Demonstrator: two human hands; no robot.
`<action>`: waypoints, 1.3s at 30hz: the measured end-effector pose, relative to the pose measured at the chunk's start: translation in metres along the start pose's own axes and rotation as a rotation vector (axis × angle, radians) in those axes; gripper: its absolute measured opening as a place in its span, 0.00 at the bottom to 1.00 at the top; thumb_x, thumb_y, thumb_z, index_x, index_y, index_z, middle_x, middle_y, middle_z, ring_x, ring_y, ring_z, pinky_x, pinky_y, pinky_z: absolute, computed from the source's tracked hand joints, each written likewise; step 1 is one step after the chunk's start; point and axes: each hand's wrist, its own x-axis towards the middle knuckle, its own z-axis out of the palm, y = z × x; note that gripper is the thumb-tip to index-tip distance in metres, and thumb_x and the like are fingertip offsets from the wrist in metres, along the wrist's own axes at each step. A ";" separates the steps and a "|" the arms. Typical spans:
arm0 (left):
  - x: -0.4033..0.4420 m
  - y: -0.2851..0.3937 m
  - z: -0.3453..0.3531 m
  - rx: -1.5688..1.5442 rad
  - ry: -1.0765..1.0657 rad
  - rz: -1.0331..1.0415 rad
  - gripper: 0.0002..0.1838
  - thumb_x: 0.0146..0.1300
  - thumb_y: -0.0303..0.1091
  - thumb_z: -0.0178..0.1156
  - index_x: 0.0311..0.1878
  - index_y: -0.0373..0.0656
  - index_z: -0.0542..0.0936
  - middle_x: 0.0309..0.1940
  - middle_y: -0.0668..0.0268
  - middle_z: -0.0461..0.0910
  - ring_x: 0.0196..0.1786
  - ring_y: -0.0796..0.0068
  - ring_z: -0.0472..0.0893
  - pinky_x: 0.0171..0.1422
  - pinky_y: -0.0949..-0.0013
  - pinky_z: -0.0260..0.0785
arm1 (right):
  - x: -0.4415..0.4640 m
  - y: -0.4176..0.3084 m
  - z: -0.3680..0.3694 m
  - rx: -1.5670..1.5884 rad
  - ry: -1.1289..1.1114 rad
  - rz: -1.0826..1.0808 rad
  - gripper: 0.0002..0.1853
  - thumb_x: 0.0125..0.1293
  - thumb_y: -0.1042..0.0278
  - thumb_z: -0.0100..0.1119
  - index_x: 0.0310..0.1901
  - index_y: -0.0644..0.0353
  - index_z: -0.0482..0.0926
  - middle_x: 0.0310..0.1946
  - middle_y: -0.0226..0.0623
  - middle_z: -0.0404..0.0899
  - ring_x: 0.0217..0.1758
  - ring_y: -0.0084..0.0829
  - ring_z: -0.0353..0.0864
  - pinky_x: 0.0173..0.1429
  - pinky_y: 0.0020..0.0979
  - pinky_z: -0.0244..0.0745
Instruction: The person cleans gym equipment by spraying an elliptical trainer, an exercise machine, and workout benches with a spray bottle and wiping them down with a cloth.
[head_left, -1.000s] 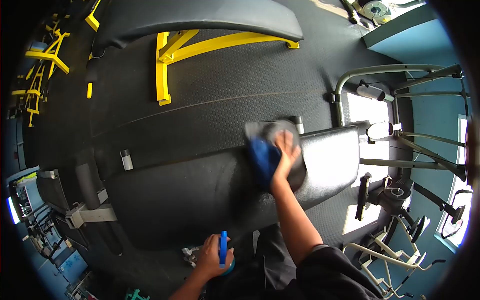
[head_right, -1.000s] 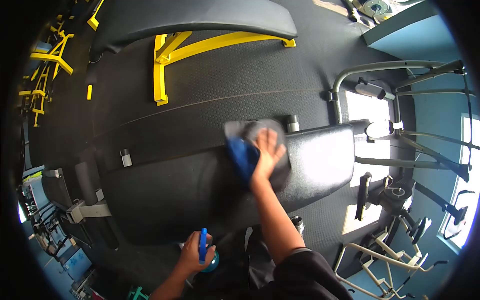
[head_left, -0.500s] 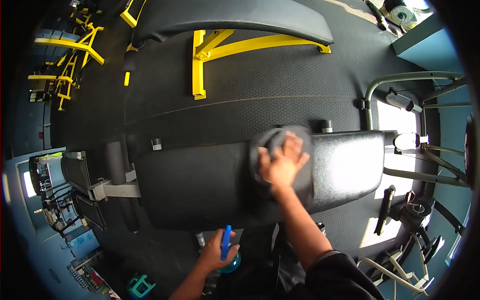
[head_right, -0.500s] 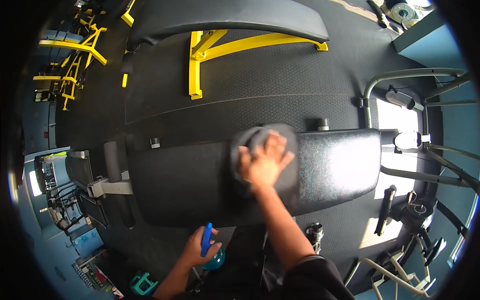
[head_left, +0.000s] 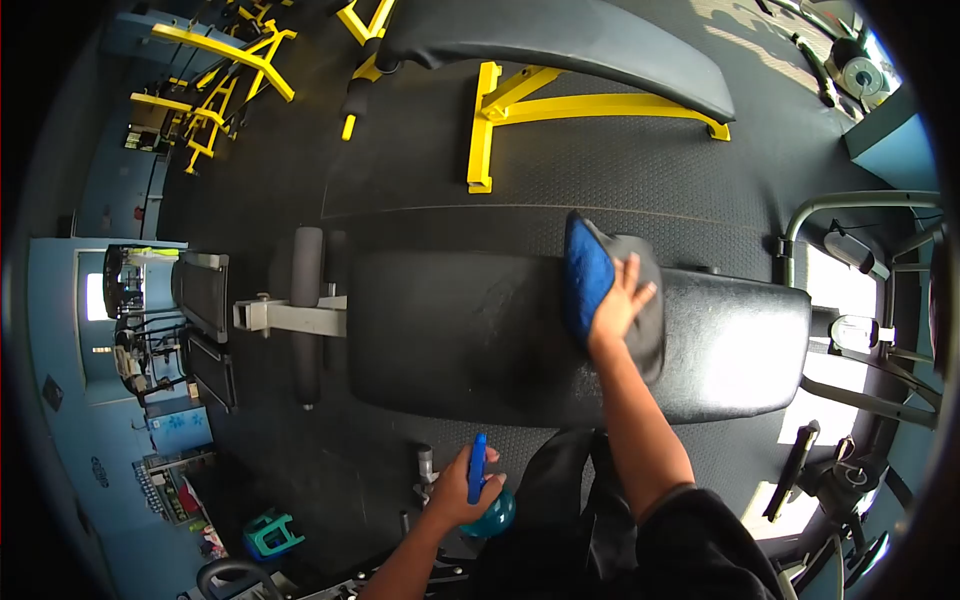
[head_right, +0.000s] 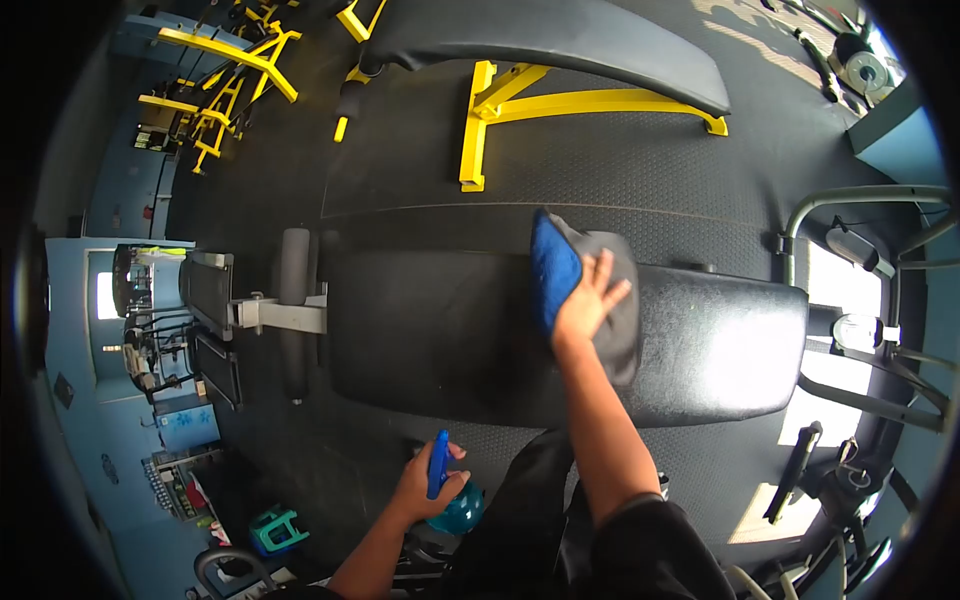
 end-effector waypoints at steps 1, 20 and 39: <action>-0.001 0.000 0.000 0.001 0.003 -0.005 0.20 0.56 0.35 0.67 0.50 0.39 0.74 0.44 0.59 0.82 0.41 0.68 0.85 0.49 0.65 0.76 | -0.012 -0.021 0.004 0.184 0.132 -0.142 0.30 0.66 0.67 0.47 0.71 0.50 0.63 0.74 0.35 0.54 0.79 0.42 0.45 0.76 0.62 0.36; 0.013 -0.044 -0.069 -0.275 0.033 0.132 0.18 0.55 0.31 0.66 0.47 0.37 0.74 0.40 0.56 0.80 0.41 0.66 0.84 0.44 0.66 0.79 | -0.112 -0.120 -0.013 0.358 0.142 -0.697 0.31 0.64 0.58 0.46 0.71 0.46 0.64 0.78 0.37 0.47 0.80 0.48 0.42 0.78 0.61 0.35; 0.064 -0.074 -0.166 -0.263 -0.062 0.331 0.19 0.53 0.30 0.65 0.48 0.37 0.73 0.40 0.54 0.78 0.40 0.53 0.81 0.46 0.60 0.74 | -0.168 -0.101 0.021 0.341 0.084 -0.713 0.44 0.37 0.61 0.63 0.66 0.36 0.73 0.55 0.34 0.74 0.72 0.45 0.61 0.77 0.58 0.43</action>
